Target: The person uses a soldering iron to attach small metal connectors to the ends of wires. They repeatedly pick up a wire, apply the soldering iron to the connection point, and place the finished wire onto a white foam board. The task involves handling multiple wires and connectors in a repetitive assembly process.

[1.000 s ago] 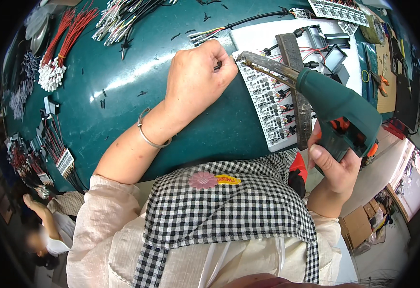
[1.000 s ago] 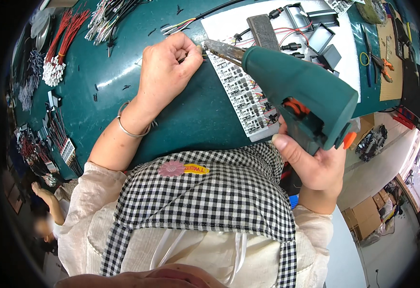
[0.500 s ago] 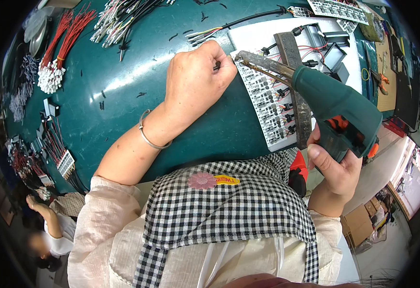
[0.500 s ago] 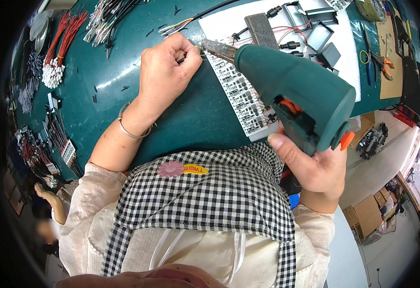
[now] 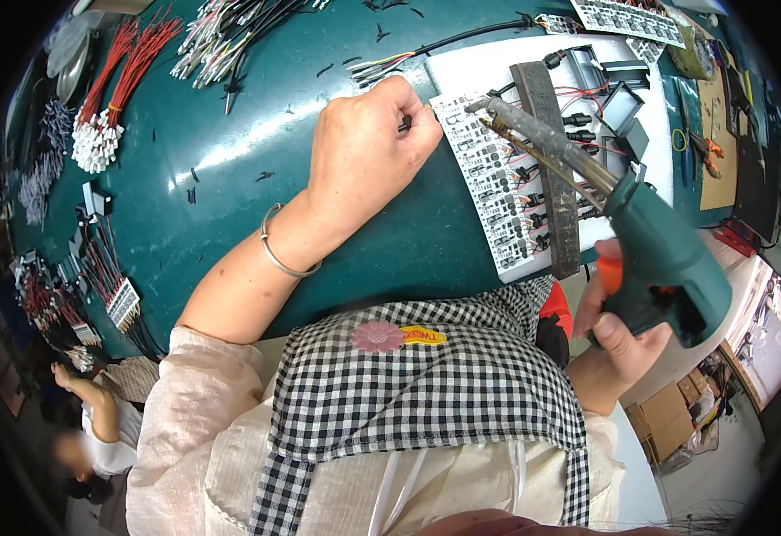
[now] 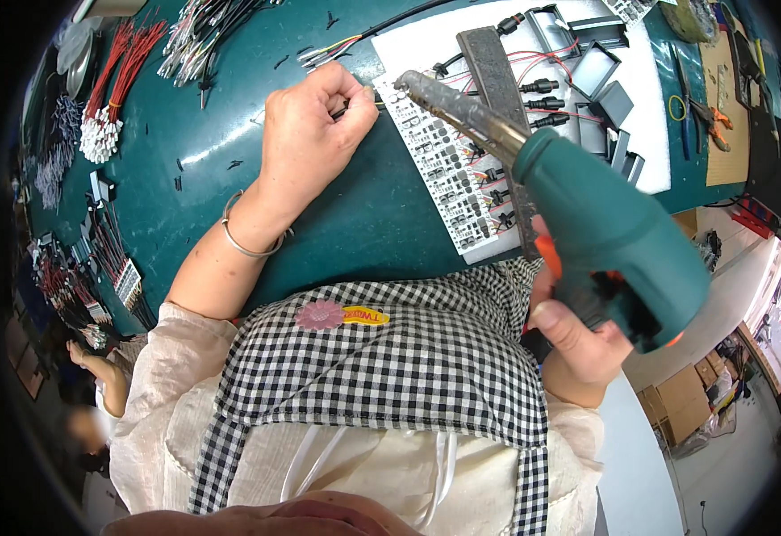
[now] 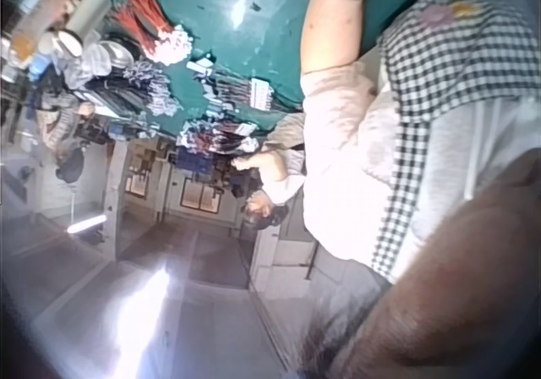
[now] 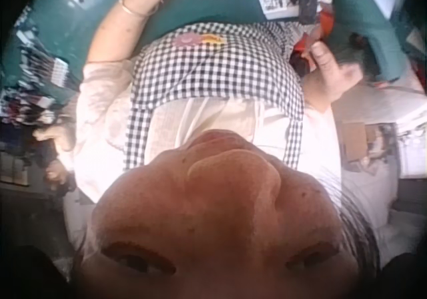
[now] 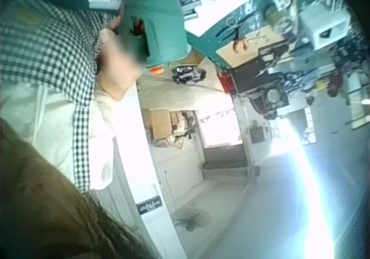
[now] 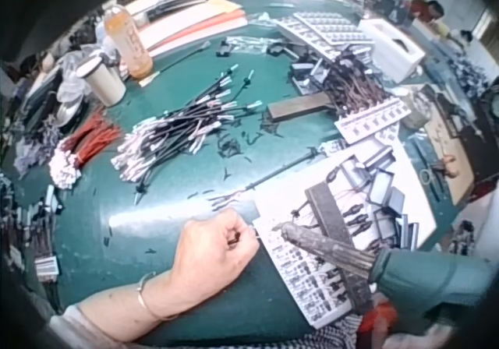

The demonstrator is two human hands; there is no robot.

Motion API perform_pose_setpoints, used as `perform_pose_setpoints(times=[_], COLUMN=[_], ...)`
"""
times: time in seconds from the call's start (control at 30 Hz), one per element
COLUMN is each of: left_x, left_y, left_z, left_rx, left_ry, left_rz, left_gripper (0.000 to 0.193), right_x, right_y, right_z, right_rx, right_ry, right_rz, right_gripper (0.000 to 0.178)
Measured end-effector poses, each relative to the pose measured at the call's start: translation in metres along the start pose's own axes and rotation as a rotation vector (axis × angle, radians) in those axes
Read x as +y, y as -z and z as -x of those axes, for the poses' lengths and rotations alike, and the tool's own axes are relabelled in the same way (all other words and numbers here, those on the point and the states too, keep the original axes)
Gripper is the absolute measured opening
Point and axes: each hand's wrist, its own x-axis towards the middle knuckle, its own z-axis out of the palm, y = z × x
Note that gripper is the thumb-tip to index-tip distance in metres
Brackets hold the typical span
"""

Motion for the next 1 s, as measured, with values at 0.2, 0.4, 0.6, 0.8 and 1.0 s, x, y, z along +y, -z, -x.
perform_pose_setpoints(times=[0.2, 0.4, 0.6, 0.8, 1.0], left_x=[-0.006, 0.003, 0.003, 0.002, 0.001], left_y=[0.015, 0.029, 0.017, 0.019, 0.019], left_z=[-0.012, -0.021, -0.011, -0.014, -0.014], left_rx=[-0.324, -0.513, -0.363, -0.395, -0.398], left_ry=[0.224, 0.441, 0.373, 0.359, 0.357], left_rz=[0.218, 0.377, 0.306, 0.283, 0.277], left_gripper=[0.016, 0.016, 0.013, 0.015, 0.014], right_x=[0.016, 0.024, 0.029, 0.036, 0.043], right_y=[-0.002, 0.002, -0.005, 0.003, 0.002], right_z=[0.013, 0.016, 0.022, 0.019, 0.020], right_rx=[0.017, -0.037, -0.027, -0.206, -0.204], right_ry=[0.004, -0.001, -0.014, 0.025, 0.029], right_rz=[0.092, 0.107, 0.142, 0.285, 0.348], right_gripper=[0.069, 0.068, 0.062, 0.047, 0.042])
